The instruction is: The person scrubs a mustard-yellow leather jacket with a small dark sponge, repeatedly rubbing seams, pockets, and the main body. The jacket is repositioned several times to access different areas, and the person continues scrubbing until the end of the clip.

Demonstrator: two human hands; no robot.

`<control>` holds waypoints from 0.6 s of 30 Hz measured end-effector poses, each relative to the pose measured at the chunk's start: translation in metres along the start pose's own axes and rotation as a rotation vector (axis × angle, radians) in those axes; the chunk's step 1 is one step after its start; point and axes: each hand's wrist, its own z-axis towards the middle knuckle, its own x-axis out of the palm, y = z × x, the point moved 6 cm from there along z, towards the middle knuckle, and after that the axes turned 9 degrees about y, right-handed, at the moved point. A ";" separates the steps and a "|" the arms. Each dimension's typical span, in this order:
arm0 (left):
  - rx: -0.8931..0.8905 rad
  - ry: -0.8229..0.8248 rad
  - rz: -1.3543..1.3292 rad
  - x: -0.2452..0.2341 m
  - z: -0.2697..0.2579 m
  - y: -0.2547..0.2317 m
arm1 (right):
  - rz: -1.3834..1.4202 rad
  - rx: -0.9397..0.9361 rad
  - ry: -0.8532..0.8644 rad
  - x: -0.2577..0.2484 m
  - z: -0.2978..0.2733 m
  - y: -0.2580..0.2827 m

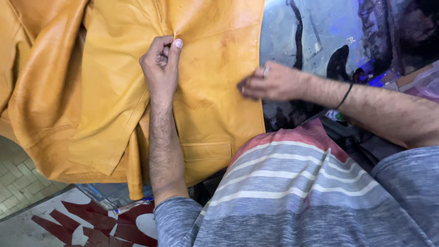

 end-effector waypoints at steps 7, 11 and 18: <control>0.008 0.001 0.010 0.000 -0.001 0.000 | 0.040 0.036 0.159 0.048 0.000 0.001; 0.003 0.000 0.013 0.000 -0.001 -0.004 | 0.087 0.035 0.020 0.020 0.009 -0.028; 0.000 -0.011 0.000 0.000 -0.002 -0.006 | 0.208 0.330 0.012 0.065 -0.004 -0.051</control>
